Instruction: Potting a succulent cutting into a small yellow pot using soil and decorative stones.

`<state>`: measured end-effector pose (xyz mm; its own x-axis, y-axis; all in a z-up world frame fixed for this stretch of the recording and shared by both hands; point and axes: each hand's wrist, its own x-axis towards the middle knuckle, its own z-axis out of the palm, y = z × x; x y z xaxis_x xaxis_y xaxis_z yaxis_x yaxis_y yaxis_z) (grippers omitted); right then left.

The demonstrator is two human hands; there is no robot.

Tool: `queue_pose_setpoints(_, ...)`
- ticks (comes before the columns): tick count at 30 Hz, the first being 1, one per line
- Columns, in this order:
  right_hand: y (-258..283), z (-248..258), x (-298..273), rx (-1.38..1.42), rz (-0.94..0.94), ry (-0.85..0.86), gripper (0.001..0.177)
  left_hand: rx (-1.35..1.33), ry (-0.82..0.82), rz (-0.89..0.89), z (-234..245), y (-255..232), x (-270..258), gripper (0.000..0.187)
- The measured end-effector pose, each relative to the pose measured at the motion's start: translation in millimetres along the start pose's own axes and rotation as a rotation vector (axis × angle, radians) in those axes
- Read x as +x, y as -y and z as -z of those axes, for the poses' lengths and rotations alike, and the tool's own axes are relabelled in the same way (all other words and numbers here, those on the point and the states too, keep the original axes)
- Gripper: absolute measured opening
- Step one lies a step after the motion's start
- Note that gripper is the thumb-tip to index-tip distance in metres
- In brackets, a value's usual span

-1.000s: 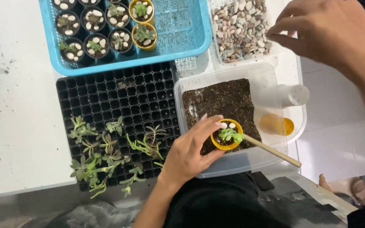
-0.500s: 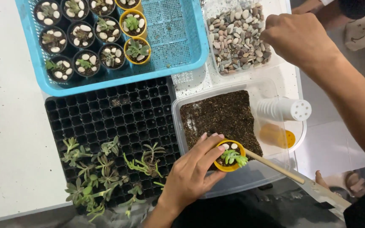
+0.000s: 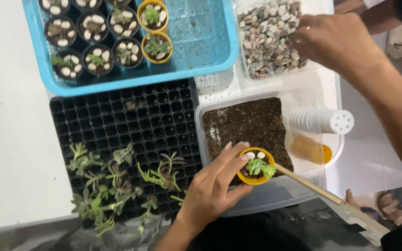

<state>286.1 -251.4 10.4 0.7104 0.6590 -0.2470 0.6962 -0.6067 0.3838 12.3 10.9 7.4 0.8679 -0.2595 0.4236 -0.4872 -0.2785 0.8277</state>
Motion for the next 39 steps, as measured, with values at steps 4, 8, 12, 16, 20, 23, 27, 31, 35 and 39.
queue_pose_setpoints(4,-12.6,-9.2,-33.9,-0.081,0.032,-0.254,0.007,0.094,-0.006,-0.071,2.3,0.8,-2.5,0.07)
queue_pose_setpoints(8,1.6,11.8,-79.7,0.596,0.136,-0.44,0.013,0.285,0.019,-0.1,1.3,-0.4,-5.5,0.078)
queue_pose_setpoints(12,43.3,80.3,-127.6,0.837,0.176,-0.295,0.032,0.333,0.024,-0.114,-1.8,0.6,-8.9,0.08)
queue_pose_setpoints(16,81.9,131.3,-142.3,0.912,0.232,-0.313,0.033,0.321,0.019,-0.12,-4.5,1.9,-11.6,0.073)
queue_pose_setpoints(20,98.3,128.8,-141.5,0.876,0.276,-0.329,0.022,0.283,-0.017,-0.103,-9.6,4.6,-15.9,0.078)
queue_pose_setpoints(23,103.7,126.0,-138.5,0.857,0.296,-0.346,0.021,0.27,-0.02,-0.074,-13.8,9.3,-20.9,0.085)
queue_pose_setpoints(27,108.0,123.3,-138.0,0.823,0.292,-0.367,0.022,0.298,-0.021,-0.033,-18.1,13.6,-27.0,0.094)
queue_pose_setpoints(31,104.0,122.8,-144.1,0.789,0.293,-0.361,0.02,0.304,-0.003,-0.032,-16.3,11.7,-25.3,0.09)
queue_pose_setpoints(35,103.9,122.5,-147.7,0.772,0.315,-0.339,0.021,0.274,-0.005,-0.04,-15.9,10.5,-24.9,0.086)
queue_pose_setpoints(39,96.4,124.8,-147.6,0.732,0.331,-0.314,0.027,0.289,-0.008,-0.04,-13.7,7.4,-21.0,0.085)
